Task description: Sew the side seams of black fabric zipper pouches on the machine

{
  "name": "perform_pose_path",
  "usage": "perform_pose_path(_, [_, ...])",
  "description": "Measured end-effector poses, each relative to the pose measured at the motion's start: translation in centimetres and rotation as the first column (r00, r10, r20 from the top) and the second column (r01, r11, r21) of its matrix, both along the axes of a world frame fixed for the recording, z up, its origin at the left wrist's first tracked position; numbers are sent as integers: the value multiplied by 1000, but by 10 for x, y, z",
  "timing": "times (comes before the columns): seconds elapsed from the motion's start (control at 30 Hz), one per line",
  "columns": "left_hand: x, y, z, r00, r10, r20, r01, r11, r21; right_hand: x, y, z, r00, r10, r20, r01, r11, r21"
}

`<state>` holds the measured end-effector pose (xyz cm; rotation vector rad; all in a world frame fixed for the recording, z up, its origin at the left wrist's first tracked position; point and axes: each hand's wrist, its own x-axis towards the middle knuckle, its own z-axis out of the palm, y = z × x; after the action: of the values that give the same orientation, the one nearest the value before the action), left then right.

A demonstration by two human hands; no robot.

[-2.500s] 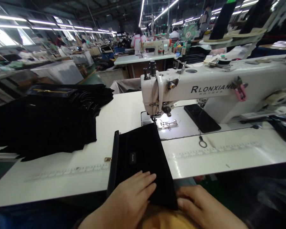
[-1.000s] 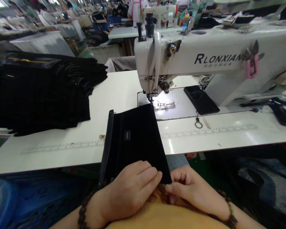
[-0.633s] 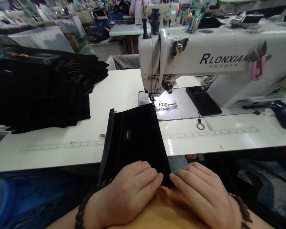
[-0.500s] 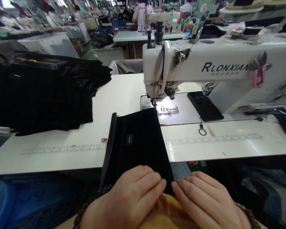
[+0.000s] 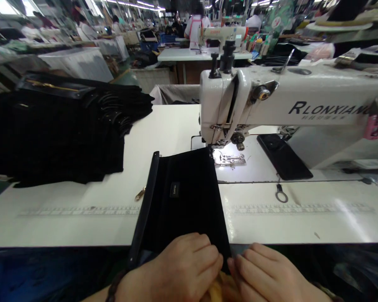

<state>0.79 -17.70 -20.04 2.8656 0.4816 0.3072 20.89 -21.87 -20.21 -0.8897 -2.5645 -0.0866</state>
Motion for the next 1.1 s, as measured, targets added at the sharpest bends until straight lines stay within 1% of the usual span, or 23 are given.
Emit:
perform_pose_path(0.13, [1, 17, -9, 1000, -19, -1, 19, 999, -35, 0, 19, -1, 999, 45, 1, -44, 993, -105])
perform_pose_path(0.23, [2, 29, -12, 999, -35, 1, 35, 999, -27, 1, 33, 0, 998, 66, 17, -61, 979, -193])
perform_pose_path(0.43, [7, 55, -9, 996, -43, 83, 42, 999, 9, 5, 63, -2, 993, 110, 39, -98, 967, -234])
perform_pose_path(0.57, [9, 72, -10, 993, -102, 57, 100, 994, 43, 6, 85, 0, 980, 173, 100, -138, 948, -286])
perform_pose_path(0.63, [9, 80, -12, 993, -104, 54, 100, 992, 72, 5, 95, 2, 968, 198, 156, -143, 941, -306])
perform_pose_path(0.73, [9, 92, -16, 992, -99, 79, 92, 992, 87, 4, 108, 4, 953, 212, 216, -140, 942, -304])
perform_pose_path(0.83, [9, 102, -20, 989, -106, 100, 96, 991, 95, 5, 118, 2, 951, 198, 239, -127, 951, -283])
perform_pose_path(1.0, [10, 119, -26, 995, -88, 49, 81, 989, 125, 8, 128, -8, 980, 109, 168, -76, 979, -192])
perform_pose_path(1.1, [11, 130, -27, 993, -101, 55, 92, 984, 153, 9, 132, -13, 987, 60, 151, -43, 993, -112])
